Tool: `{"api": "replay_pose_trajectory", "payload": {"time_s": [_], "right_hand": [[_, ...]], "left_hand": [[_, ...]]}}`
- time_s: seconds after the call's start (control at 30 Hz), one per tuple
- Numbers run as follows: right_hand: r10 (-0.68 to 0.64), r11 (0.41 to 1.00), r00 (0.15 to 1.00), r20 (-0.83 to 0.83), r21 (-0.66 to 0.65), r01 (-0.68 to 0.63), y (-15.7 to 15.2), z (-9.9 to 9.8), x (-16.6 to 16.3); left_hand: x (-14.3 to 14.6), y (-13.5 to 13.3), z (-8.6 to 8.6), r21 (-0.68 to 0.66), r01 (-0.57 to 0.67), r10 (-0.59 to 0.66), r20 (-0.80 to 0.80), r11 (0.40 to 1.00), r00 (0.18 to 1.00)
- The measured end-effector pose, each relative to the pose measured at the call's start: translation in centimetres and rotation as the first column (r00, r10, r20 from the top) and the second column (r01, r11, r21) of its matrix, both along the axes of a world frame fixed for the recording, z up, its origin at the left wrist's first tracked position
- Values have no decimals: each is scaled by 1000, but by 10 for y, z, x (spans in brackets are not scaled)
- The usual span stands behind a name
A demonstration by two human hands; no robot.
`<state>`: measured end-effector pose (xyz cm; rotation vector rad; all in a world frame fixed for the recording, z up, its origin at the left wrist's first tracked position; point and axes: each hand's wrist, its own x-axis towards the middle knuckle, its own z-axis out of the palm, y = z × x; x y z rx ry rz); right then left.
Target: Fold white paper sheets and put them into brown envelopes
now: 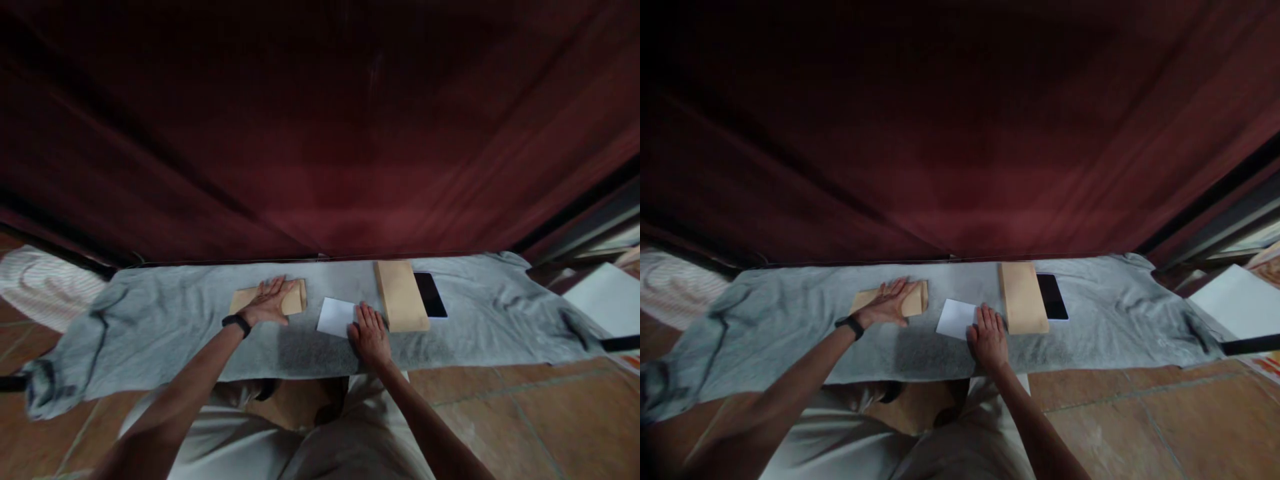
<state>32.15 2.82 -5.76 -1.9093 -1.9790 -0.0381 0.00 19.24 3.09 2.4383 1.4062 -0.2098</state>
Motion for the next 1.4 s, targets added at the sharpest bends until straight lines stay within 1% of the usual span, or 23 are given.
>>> {"api": "replay_pose_trajectory", "payload": {"time_s": [0.07, 0.13, 0.23, 0.3, 0.4, 0.5, 0.6, 0.67, 0.73, 0.77, 0.83, 0.87, 0.93, 0.97, 1.0, 1.03, 1.13, 1.2, 1.27, 1.33, 1.4], "right_hand": [[6, 1000, 1000, 0, 17, -6, 0, -2, 0], [8, 1000, 1000, 0, 29, -8, 0, -4, 0], [4, 999, 1000, 0, 32, -4, 0, -5, 1], [3, 1000, 1000, 0, 31, -3, 0, -5, 1], [2, 1000, 1000, -11, 30, -1, 1, -5, 1], [3, 1000, 999, -42, 21, -2, 2, -6, 1], [15, 1000, 992, -124, 13, -13, 1, -4, 3], [20, 999, 970, -243, 31, -13, 0, 4, 7], [21, 997, 903, -430, 77, 13, -1, 19, 12], [32, 994, 842, -539, 103, 29, -2, 29, 14], [92, 991, 684, -724, 130, 4, -3, 52, 15], [123, 991, 600, -790, 125, -39, -3, 63, 14], [153, 980, 451, -880, 77, -181, -2, 83, 9], [152, 967, 410, -899, 49, -251, 0, 91, 6], [151, 952, 407, -901, 23, -304, 1, 97, 4], [147, 941, 434, -889, -9, -339, 2, 101, 2], [194, 896, 565, -802, -90, -435, 3, 107, 5], [245, 842, 636, -732, -164, -514, 1, 106, 10], [274, 794, 706, -653, -260, -549, -2, 103, 15], [277, 785, 767, -579, -324, -528, -7, 99, 17], [238, 821, 800, -551, -326, -469, -11, 94, 17]], "left_hand": [[-4, 11, -1, -50, 7, -8, -29, 999, 1000], [-4, 16, -2, -68, 14, -16, -22, 998, 1000], [-2, 13, 2, -32, 22, -20, 56, 999, 998], [0, 5, 6, 18, 11, -13, 139, 1000, 990], [8, -14, 12, 97, -15, -13, 280, 995, 960], [23, -37, 13, 181, -38, -36, 387, 983, 921], [36, -57, 9, 242, -25, -79, 411, 970, 908], [42, -65, 7, 268, 8, -119, 398, 963, 910], [47, -69, 7, 296, 35, -154, 390, 955, 908], [49, -71, 7, 310, 46, -170, 385, 950, 907], [55, -73, 9, 335, 80, -210, 370, 939, 905], [59, -74, 10, 344, 101, -231, 362, 933, 903], [70, -78, 11, 359, 136, -268, 349, 923, 898], [75, -80, 11, 365, 151, -284, 346, 919, 894], [80, -83, 12, 370, 165, -299, 342, 914, 891], [85, -87, 11, 375, 181, -316, 337, 909, 887], [97, -98, 9, 389, 239, -371, 310, 890, 876], [104, -106, 8, 394, 265, -396, 302, 880, 867], [112, -114, 8, 388, 295, -422, 301, 873, 855], [121, -120, 9, 373, 346, -463, 292, 861, 837], [128, -126, 9, 357, 393, -497, 272, 847, 824]]}}
